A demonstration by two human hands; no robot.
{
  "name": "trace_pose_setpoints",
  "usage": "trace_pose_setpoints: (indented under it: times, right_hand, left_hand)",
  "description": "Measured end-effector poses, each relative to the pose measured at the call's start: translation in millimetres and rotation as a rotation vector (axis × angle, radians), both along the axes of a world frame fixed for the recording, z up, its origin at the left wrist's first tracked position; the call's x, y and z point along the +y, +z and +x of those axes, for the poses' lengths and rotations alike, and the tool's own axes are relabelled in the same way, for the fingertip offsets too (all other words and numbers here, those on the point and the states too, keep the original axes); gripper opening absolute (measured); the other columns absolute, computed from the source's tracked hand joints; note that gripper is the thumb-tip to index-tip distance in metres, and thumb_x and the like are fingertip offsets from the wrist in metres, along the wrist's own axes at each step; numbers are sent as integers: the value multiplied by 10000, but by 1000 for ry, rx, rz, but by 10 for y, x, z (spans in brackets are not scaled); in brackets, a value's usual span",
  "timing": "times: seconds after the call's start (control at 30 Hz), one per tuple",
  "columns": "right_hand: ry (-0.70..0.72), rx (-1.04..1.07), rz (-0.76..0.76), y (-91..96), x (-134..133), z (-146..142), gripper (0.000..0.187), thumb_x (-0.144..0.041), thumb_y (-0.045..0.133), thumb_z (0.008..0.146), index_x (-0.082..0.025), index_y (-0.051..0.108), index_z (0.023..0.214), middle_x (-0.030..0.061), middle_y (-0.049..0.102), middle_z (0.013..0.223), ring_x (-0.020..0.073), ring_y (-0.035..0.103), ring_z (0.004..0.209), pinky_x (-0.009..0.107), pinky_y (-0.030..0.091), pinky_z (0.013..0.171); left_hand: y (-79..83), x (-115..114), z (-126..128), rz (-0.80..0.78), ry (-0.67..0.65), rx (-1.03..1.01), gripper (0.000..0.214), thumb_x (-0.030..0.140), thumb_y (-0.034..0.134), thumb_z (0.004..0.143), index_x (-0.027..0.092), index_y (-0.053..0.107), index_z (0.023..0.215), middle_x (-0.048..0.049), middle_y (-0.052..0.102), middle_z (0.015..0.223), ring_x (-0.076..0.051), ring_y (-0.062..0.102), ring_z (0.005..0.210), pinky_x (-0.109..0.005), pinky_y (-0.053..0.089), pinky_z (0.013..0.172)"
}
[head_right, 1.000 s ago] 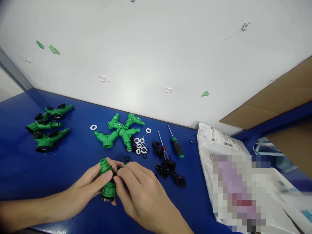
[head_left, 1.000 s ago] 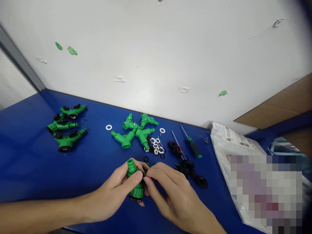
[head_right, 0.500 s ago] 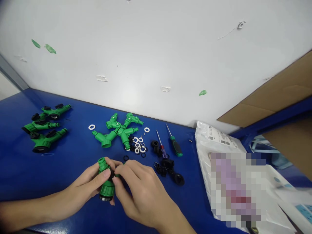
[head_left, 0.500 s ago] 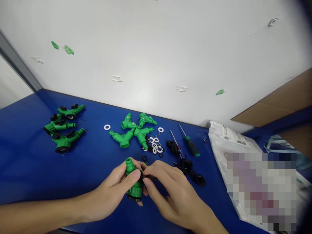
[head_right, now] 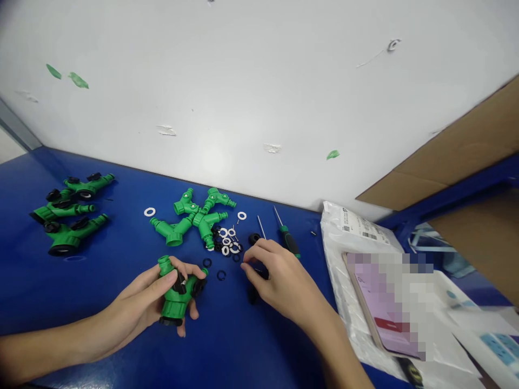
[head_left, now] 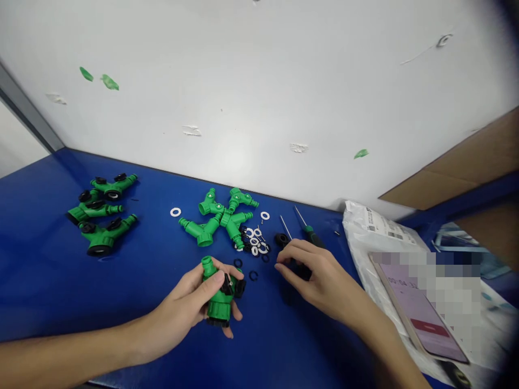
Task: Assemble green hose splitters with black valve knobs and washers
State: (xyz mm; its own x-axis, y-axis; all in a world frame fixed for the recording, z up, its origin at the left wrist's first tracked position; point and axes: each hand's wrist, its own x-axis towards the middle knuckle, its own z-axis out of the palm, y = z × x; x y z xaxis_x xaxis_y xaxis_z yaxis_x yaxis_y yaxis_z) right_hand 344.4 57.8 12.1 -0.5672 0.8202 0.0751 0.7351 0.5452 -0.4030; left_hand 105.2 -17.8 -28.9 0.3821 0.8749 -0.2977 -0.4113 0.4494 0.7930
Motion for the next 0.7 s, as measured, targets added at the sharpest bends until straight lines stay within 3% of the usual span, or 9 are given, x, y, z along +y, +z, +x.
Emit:
trace_pose_setpoints:
  times: [0.2,0.3,0.47,0.6,0.7]
  right_hand:
    - [-51,-223,-63,-32,58,170,73,-245,616,910,-211,649,854,51,633,893,242,587,862,407,477,792]
    - [-16,-285,-51,-91,38,190,96,-207,640,883,-203,674,794,72,606,938,254,556,890,443,480,824]
    - [29,-278,28,-148,5,199,191,-104,557,896,-191,653,756,82,587,935,247,537,862,434,496,783]
    - [0,-192,79,-62,33,302,95,-152,589,891,-214,661,879,70,613,943,245,564,876,418,494,794]
    - [-35,-213,98,-23,54,345,96,-178,618,882,-228,700,896,59,631,902,236,592,832,384,489,759]
  left_hand:
    - [40,21,-22,-27,38,-31,231,403,529,972,200,620,1036,-63,650,1007,-214,685,807,-357,566,648]
    - [33,15,-21,-29,20,-32,242,409,519,976,198,615,1044,-56,660,905,-223,685,804,-365,564,658]
    - [33,28,-18,-38,21,-28,247,416,518,976,201,613,1050,-69,662,957,-220,686,807,-363,560,660]
    - [33,33,-17,-34,41,-38,216,409,542,963,212,610,1017,-85,616,1177,-219,689,812,-373,569,649]
    - [34,30,-15,-26,45,-24,218,407,530,968,211,611,1018,-81,585,1225,-221,686,819,-377,573,642]
